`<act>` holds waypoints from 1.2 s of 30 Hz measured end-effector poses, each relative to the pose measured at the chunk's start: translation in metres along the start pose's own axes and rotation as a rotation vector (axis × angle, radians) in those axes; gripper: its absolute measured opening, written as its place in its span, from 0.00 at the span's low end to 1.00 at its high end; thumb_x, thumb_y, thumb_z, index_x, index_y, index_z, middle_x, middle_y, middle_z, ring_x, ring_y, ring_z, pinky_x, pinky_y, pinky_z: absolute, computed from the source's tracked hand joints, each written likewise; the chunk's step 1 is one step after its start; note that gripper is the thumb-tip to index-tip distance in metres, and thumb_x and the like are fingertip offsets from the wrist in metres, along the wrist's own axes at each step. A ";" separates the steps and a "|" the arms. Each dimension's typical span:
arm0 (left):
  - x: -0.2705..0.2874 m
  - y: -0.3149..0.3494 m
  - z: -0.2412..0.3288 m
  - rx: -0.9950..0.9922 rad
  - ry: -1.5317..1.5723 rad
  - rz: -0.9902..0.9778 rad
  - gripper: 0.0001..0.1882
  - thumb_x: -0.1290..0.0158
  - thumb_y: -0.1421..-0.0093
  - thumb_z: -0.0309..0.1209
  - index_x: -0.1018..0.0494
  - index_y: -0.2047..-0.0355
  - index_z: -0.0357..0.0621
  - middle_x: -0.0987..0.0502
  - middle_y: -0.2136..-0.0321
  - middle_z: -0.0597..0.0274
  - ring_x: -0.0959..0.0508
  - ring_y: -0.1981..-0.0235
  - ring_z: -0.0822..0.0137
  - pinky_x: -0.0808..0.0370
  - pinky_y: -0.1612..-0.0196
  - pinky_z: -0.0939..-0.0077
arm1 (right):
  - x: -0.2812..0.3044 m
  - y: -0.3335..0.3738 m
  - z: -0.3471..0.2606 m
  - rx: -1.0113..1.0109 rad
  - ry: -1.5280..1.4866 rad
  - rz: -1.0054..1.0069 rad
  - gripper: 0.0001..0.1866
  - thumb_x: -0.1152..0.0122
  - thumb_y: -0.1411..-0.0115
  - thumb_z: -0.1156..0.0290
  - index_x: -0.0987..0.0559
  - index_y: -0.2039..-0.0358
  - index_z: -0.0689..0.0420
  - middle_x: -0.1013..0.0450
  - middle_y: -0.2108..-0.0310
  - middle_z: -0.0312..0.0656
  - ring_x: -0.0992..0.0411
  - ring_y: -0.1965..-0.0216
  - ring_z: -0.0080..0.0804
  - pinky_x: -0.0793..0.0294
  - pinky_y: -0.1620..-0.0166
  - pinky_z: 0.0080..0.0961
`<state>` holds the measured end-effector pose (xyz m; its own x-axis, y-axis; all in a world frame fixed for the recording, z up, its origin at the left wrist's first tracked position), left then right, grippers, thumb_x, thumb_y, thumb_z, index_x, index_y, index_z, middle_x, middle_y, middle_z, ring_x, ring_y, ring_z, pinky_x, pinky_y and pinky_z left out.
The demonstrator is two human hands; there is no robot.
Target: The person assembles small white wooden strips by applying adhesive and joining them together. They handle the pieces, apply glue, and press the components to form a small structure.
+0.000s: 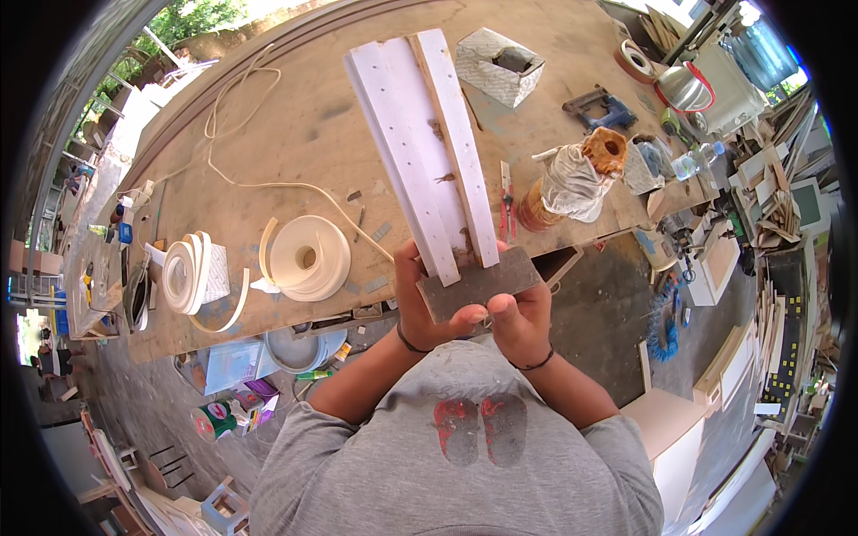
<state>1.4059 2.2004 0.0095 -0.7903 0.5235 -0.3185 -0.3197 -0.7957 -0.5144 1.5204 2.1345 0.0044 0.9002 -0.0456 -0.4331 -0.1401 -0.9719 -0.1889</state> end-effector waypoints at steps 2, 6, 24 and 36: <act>0.000 -0.002 -0.003 0.013 -0.019 0.017 0.45 0.35 0.49 0.46 0.53 0.45 0.39 0.29 0.53 0.39 0.25 0.51 0.54 0.26 0.49 0.60 | 0.001 -0.005 0.000 -0.036 0.008 0.027 0.37 0.37 0.40 0.58 0.40 0.38 0.67 0.32 0.45 0.45 0.33 0.46 0.30 0.35 0.43 0.28; 0.004 -0.011 -0.011 0.082 0.047 0.085 0.43 0.36 0.47 0.44 0.52 0.46 0.38 0.28 0.53 0.41 0.25 0.52 0.57 0.26 0.49 0.62 | 0.007 -0.018 0.005 -0.092 -0.137 0.033 0.36 0.39 0.39 0.56 0.39 0.39 0.66 0.32 0.46 0.43 0.33 0.46 0.29 0.35 0.43 0.27; 0.001 -0.012 -0.014 0.055 -0.049 0.112 0.45 0.29 0.55 0.37 0.51 0.48 0.39 0.32 0.51 0.47 0.24 0.53 0.61 0.24 0.51 0.66 | 0.006 -0.016 0.010 -0.036 -0.007 0.040 0.37 0.44 0.37 0.53 0.40 0.38 0.69 0.38 0.39 0.48 0.37 0.40 0.33 0.40 0.39 0.31; 0.000 -0.009 -0.010 -0.008 -0.178 0.113 0.45 0.30 0.54 0.40 0.50 0.47 0.40 0.31 0.53 0.47 0.26 0.52 0.61 0.25 0.51 0.66 | 0.006 -0.019 0.002 -0.068 -0.042 0.045 0.35 0.46 0.36 0.51 0.36 0.41 0.68 0.33 0.43 0.45 0.34 0.44 0.31 0.36 0.41 0.30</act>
<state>1.4143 2.2104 0.0063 -0.9008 0.3687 -0.2294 -0.2204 -0.8433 -0.4902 1.5272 2.1532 0.0035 0.8754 -0.0810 -0.4765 -0.1501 -0.9827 -0.1089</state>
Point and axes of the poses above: each hand's wrist, its own y-axis away from the middle knuckle, its own x-axis out of the back of the hand, z = x × y, the point moved 1 cm from there along -y, towards the middle knuckle
